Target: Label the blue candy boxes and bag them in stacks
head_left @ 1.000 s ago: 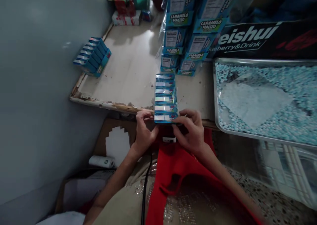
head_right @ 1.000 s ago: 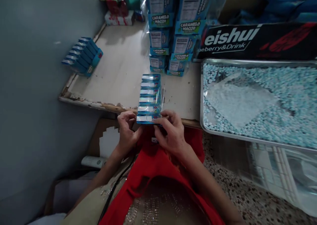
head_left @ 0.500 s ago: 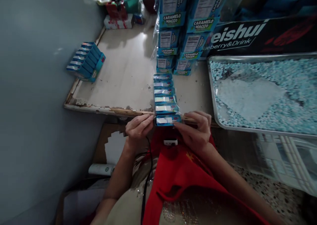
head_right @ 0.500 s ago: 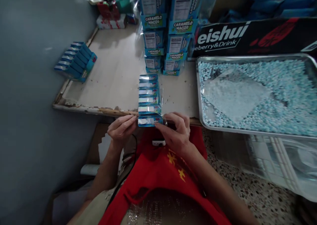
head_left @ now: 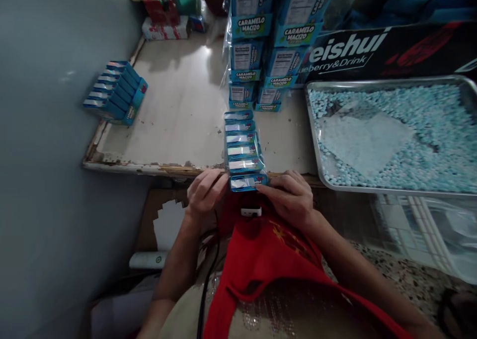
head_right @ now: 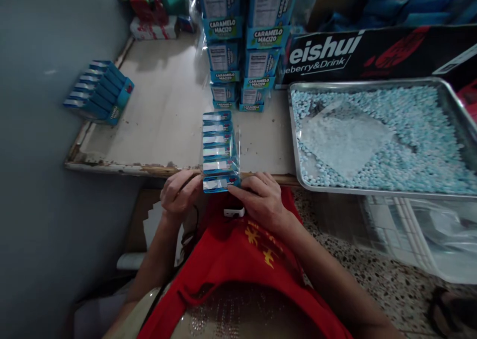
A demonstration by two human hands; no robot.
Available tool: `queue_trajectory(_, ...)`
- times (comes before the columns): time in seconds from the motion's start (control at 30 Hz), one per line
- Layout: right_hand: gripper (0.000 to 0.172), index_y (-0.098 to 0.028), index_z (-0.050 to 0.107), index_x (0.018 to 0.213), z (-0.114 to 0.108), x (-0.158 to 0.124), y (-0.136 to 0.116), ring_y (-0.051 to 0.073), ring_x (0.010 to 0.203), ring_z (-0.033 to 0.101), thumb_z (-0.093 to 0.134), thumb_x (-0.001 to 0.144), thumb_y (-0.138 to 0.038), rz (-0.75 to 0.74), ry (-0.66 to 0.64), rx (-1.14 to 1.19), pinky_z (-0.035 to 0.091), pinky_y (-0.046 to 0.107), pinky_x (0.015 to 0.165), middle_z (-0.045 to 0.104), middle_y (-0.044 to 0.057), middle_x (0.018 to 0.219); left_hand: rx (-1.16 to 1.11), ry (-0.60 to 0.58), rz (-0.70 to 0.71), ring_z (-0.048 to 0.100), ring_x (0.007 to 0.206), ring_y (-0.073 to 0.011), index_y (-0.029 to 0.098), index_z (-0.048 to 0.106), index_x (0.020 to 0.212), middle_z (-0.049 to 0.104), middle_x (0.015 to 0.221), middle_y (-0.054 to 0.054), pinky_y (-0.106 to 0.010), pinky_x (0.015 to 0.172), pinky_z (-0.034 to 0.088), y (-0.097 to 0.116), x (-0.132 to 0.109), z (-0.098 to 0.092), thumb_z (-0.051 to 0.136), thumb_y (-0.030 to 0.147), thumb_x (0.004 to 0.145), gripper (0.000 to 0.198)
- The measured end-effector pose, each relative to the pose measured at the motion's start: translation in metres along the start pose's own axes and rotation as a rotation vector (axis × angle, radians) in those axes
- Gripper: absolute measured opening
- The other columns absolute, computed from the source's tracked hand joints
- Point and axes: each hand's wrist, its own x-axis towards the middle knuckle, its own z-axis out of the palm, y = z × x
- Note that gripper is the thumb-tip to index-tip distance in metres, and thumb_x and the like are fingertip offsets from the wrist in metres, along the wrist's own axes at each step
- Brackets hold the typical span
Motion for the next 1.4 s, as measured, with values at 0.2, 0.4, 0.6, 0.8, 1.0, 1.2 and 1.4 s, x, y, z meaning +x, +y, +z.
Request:
queue_trajectory(0.2,0.023,-0.027,0.078,0.108,-0.001,0.003,0.0,0.013,0.069,0.058,0.057,0.105,-0.019,-0.04,0.011,0.035,0.042,0.03,0.063,0.07,0.0,0.081,-0.232,-0.032,-0.128,0.079,0.08,-0.0185,0.028,0.084,0.091,0.082,0.087,-0.002,-0.03,0.078,0.066,0.003,0.022,-0.001,0.078,0.028,0.089,0.006)
queue_trajectory(0.4,0.024,-0.027,0.08,0.105,-0.002,0.003,0.0,0.012,0.073,0.063,0.056,0.106,-0.022,-0.038,-0.055,-0.038,0.049,0.028,0.066,0.073,0.0,0.084,-0.475,0.062,-0.623,0.075,0.074,-0.0165,0.021,0.079,0.087,0.079,0.08,-0.002,-0.027,0.071,0.062,0.032,0.023,0.013,0.077,0.033,0.09,0.012)
queue_trajectory(0.6,0.027,-0.031,0.08,0.109,-0.001,-0.001,-0.006,0.014,0.071,0.064,0.054,0.107,-0.024,0.04,-0.147,-0.155,0.049,0.029,0.067,0.074,0.0,0.081,0.047,0.043,0.269,0.08,0.084,-0.0166,0.025,0.079,0.111,0.083,0.097,-0.003,-0.025,0.085,0.064,0.019,0.031,-0.013,0.08,0.009,0.083,0.032)
queue_trajectory(0.8,0.012,-0.026,0.074,0.099,0.006,0.001,-0.014,0.014,0.071,0.064,0.066,0.1,-0.019,0.091,0.028,-0.09,0.048,0.029,0.067,0.071,0.0,0.079,0.202,0.031,0.257,0.078,0.074,-0.018,0.027,0.079,0.112,0.082,0.091,-0.003,-0.028,0.077,0.065,0.03,0.015,-0.022,0.077,0.011,0.084,0.032)
queue_trajectory(1.0,0.031,-0.026,0.064,0.109,0.023,-0.014,-0.007,0.021,0.085,0.067,0.082,0.086,-0.037,0.445,0.111,0.072,0.057,0.035,0.072,0.069,0.004,0.096,-0.006,0.229,-0.04,0.072,0.079,-0.0215,0.025,0.065,0.092,0.072,0.086,-0.005,-0.039,0.075,0.061,0.031,-0.027,-0.012,0.063,0.026,0.092,0.002)
queue_trajectory(1.2,0.021,-0.027,0.07,0.11,0.021,-0.026,-0.003,0.022,0.083,0.072,0.077,0.091,-0.033,0.457,0.068,0.102,0.059,0.037,0.074,0.077,0.004,0.094,-0.097,0.061,-0.185,0.071,0.099,-0.023,0.021,0.062,0.118,0.073,0.109,-0.008,-0.039,0.087,0.061,0.033,-0.022,0.003,0.092,0.044,0.074,0.058)
queue_trajectory(1.4,0.014,-0.024,0.068,0.092,0.018,-0.025,-0.007,0.016,0.063,0.063,0.067,0.083,-0.014,0.585,0.16,0.037,0.05,0.031,0.062,0.071,-0.001,0.076,0.015,0.051,-0.063,0.073,0.081,-0.0166,0.024,0.072,0.101,0.078,0.09,-0.001,-0.029,0.078,0.059,0.038,-0.001,-0.007,0.078,0.015,0.088,0.017)
